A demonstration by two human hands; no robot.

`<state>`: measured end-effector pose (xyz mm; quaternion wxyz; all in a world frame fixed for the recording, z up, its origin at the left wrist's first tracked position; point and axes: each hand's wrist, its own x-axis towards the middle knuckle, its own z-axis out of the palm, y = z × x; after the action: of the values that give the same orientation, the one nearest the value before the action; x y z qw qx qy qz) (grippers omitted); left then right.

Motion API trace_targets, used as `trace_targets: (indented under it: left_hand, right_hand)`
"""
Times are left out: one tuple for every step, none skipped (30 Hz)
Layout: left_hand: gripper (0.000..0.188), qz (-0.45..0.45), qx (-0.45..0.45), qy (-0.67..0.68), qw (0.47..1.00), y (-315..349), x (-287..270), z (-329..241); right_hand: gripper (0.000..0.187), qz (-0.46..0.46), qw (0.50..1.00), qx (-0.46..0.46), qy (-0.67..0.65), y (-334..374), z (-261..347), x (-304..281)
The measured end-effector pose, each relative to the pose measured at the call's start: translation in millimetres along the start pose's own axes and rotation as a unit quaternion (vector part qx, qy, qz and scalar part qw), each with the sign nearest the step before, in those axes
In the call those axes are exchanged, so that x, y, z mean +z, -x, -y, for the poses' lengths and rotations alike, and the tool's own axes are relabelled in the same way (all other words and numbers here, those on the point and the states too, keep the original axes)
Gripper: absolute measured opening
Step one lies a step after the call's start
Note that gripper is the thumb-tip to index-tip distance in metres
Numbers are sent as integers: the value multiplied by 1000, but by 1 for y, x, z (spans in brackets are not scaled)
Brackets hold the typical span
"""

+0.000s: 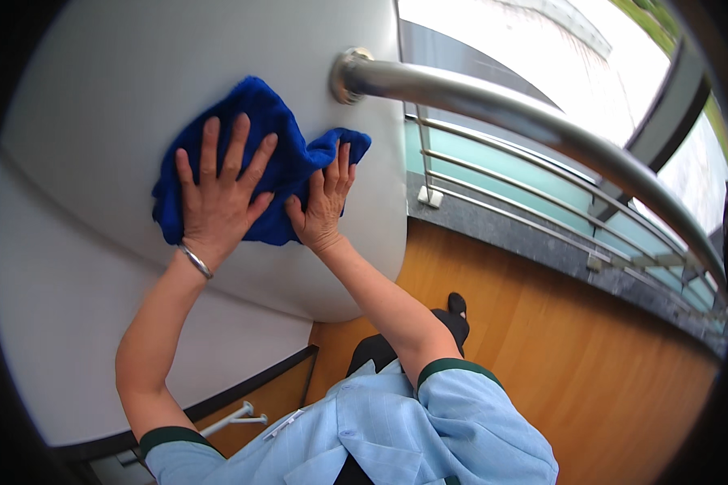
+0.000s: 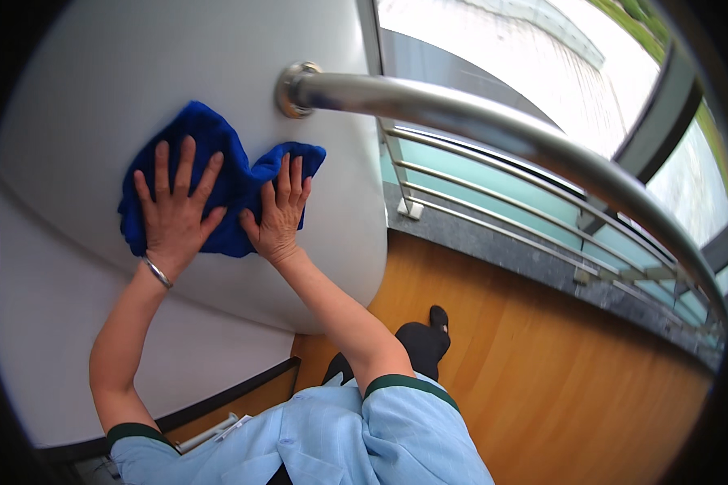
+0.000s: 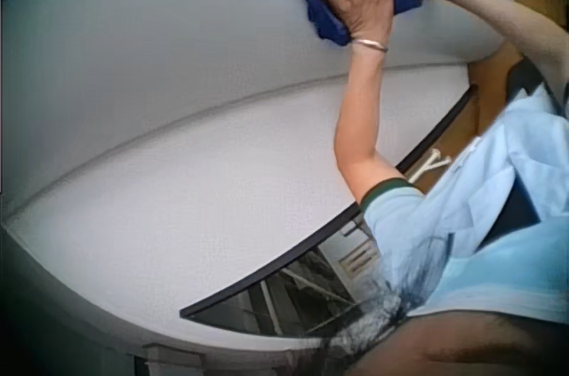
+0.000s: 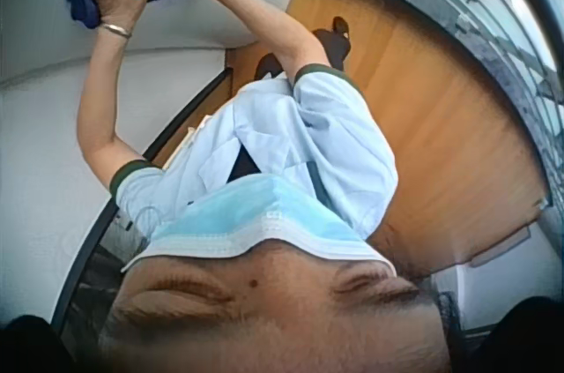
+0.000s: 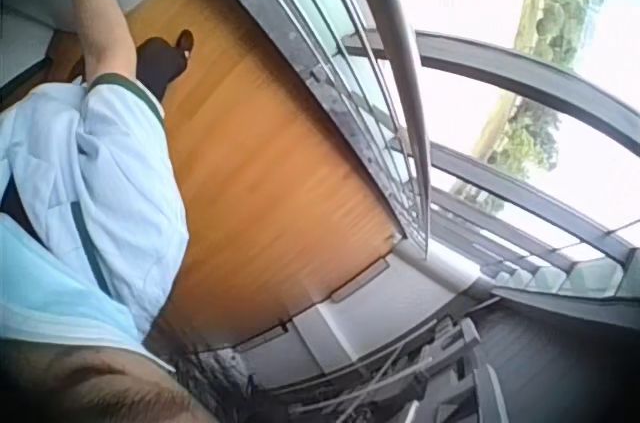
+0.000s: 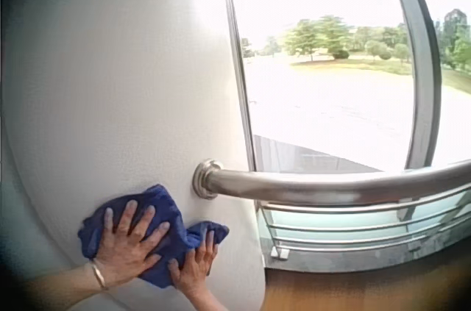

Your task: The person wrings a blue cloth in a bucket of water, then wipes a metal handrail and a curved white wall section with the cloth. The person moves along the railing, wiping it continuously.

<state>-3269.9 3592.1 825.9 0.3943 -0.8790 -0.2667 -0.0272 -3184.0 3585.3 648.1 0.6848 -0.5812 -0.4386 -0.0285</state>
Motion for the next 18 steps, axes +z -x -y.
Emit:
trace_targets:
  left_hand:
    - [83,16,30,-5,999,3,10,-17]
    - [80,33,54,0,998,10,23,-34]
    - [81,48,83,21,995,14,34,-51]
    - [79,59,109,44,991,8,40,-64]
    - [78,76,128,63,987,8,50,-80]
    - [76,82,139,81,984,7,61,-94]
    - [75,89,148,98,980,6,72,-106]
    - [76,82,150,129,977,3,84,-120]
    - [75,92,156,136,974,1,94,-132]
    - [74,101,164,108,975,-4,103,-145]
    - [74,109,171,79,976,-9,111,-158]
    - [72,125,175,40,976,-19,119,-171]
    - [71,144,187,0,972,-29,125,-188]
    - [69,161,198,-49,966,-35,134,-204]
    - [68,178,204,-71,960,-39,145,-221]
    - [68,188,208,-77,957,-40,161,-238]
    - [68,197,211,-84,954,-39,176,-254]
    - [68,203,219,-78,951,-36,191,-271]
  right_hand:
    - [64,-3,1000,23,-6,14,-11,-4]
    - [65,1,999,43,-19,30,-20,-4]
    - [65,4,998,63,-32,44,-31,-5]
    - [67,-10,997,68,-29,50,-42,-9]
    - [67,-8,994,102,-26,68,-60,-5]
    - [68,-5,991,135,-24,84,-78,-2]
    - [69,-1,985,169,-22,99,-95,1]
    - [69,-1,984,177,-11,105,-111,0]
    - [68,1,981,191,-19,110,-126,0]
    - [68,4,978,206,-27,113,-141,0]
    - [67,7,974,221,-37,116,-156,-1]
    - [64,8,973,227,-48,117,-173,0]
    - [63,13,967,247,-62,123,-196,0]
    - [63,12,960,272,-65,132,-214,1]
    - [63,12,952,298,-68,145,-230,3]
    - [63,7,946,315,-70,162,-248,4]
    - [63,1,941,331,-72,179,-263,8]
    - [63,-6,935,347,-75,197,-278,10]
